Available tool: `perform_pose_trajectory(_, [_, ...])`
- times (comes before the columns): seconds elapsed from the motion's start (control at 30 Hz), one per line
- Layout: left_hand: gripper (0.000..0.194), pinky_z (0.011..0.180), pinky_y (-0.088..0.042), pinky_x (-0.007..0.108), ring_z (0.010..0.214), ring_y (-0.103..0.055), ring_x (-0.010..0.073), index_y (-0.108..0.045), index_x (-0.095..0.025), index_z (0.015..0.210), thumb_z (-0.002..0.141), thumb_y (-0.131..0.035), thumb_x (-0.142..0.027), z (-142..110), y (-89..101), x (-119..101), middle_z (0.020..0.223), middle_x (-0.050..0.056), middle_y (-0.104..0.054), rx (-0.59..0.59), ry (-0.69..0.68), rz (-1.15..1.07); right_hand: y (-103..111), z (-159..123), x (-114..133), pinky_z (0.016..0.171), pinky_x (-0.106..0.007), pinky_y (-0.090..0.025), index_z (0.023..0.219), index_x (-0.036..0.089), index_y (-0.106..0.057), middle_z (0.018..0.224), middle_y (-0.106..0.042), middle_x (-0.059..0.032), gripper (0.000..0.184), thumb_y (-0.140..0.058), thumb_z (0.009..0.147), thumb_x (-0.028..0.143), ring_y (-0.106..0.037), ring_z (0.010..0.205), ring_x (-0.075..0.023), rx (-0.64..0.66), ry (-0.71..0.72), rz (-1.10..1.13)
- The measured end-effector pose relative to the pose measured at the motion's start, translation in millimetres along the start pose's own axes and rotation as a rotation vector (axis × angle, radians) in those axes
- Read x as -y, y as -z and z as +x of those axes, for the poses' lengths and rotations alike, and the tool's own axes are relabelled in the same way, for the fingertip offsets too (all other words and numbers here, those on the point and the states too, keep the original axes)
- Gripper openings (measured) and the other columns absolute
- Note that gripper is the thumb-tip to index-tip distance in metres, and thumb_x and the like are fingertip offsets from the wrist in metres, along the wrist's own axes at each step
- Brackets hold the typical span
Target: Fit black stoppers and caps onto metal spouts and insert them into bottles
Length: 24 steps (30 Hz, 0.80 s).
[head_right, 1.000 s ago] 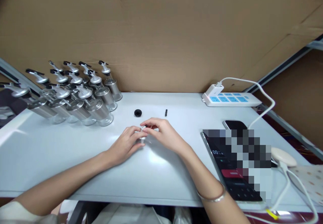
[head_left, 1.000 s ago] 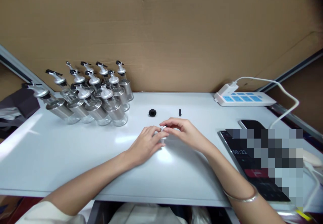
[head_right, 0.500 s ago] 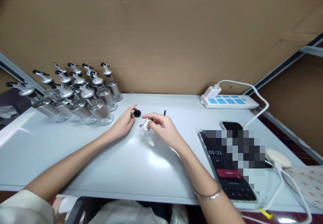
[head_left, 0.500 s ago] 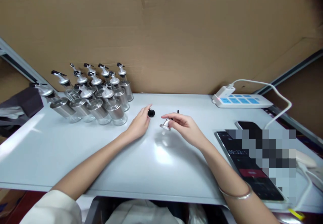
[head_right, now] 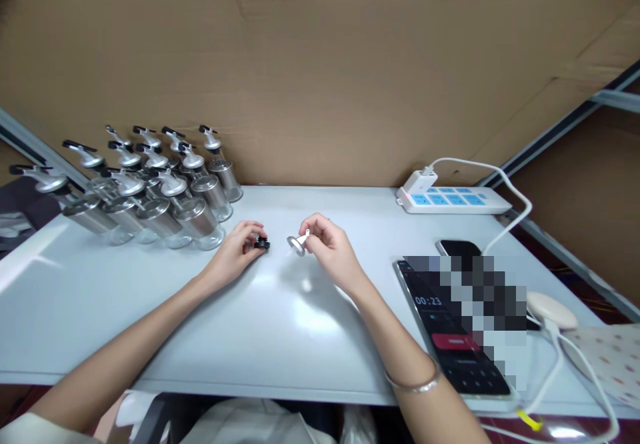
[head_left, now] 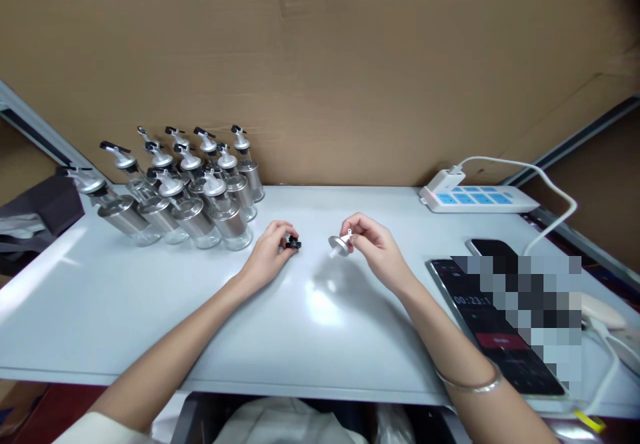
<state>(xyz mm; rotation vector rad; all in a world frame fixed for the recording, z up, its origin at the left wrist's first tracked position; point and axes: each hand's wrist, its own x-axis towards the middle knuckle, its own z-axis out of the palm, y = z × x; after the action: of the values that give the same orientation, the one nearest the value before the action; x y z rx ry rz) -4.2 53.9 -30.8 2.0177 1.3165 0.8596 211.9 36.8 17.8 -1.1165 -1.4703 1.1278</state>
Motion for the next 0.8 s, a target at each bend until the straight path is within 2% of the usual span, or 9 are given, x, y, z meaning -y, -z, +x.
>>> perform_pose_trajectory(0.13, [0.023,0.067,-0.046,0.025,0.078,-0.058,0.0133,-0.05,-0.02,0.098,0.078,-0.061,-0.013,-10,1.1,-8,0.095,0.002,-0.062,-0.058,0.039,-0.173,1,-2,-1,0.055,-0.027,-0.037,0.068,0.021,-0.054,0.057,-0.05,0.0036,0.005,-0.05,0.066,0.023,-0.046,0.054,-0.0123,-0.03,0.06,-0.029])
perform_pose_trajectory(0.27, [0.031,0.076,-0.048,0.026,0.079,-0.058,0.012,-0.049,-0.02,0.104,0.078,-0.062,-0.011,-17,1.2,-18,0.098,0.003,-0.063,-0.127,-0.074,-0.212,3,-5,-2,0.058,-0.029,-0.04,0.069,0.02,-0.061,0.063,-0.058,0.0003,0.012,-0.049,0.071,0.019,-0.05,0.056,-0.0134,0.033,0.154,-0.125])
perform_pose_trajectory(0.4, [0.024,0.076,-0.05,0.026,0.079,-0.06,0.0125,-0.056,-0.02,0.1,0.079,-0.067,-0.015,-23,0.5,-25,0.094,0.002,-0.063,-0.111,-0.14,-0.188,0,-7,0,0.062,-0.03,-0.044,0.072,0.02,-0.064,0.069,-0.067,-0.0025,0.014,-0.051,0.075,0.018,-0.057,0.062,-0.0155,0.105,0.217,-0.213])
perform_pose_trajectory(0.5, [0.029,0.074,-0.052,0.026,0.079,-0.062,0.0137,-0.057,-0.019,0.099,0.075,-0.074,-0.02,-25,-1.2,-28,0.092,0.002,-0.064,-0.105,-0.106,-0.26,-2,-8,-1,0.063,-0.029,-0.046,0.074,0.019,-0.066,0.07,-0.069,-0.0034,0.012,-0.055,0.077,0.02,-0.059,0.064,-0.0163,0.122,0.232,-0.256])
perform_pose_trajectory(0.67, [0.03,0.081,-0.054,0.029,0.084,-0.066,0.0158,-0.057,-0.018,0.096,0.073,-0.076,-0.022,-24,-2.9,-32,0.093,0.003,-0.066,-0.059,-0.012,-0.424,-3,-8,-6,0.067,-0.03,-0.049,0.081,0.019,-0.069,0.076,-0.072,-0.0049,0.011,-0.058,0.081,0.024,-0.063,0.069,-0.0174,0.099,0.221,-0.269])
perform_pose_trajectory(0.8, [0.031,0.089,-0.053,0.032,0.094,-0.066,0.0176,-0.056,-0.018,0.104,0.077,-0.07,-0.02,-24,-1.5,-32,0.104,0.006,-0.066,-0.025,-0.042,-0.467,-2,-7,-9,0.071,-0.032,-0.049,0.083,0.02,-0.069,0.081,-0.072,-0.0052,0.011,-0.059,0.081,0.024,-0.063,0.073,-0.0182,0.051,0.225,-0.28])
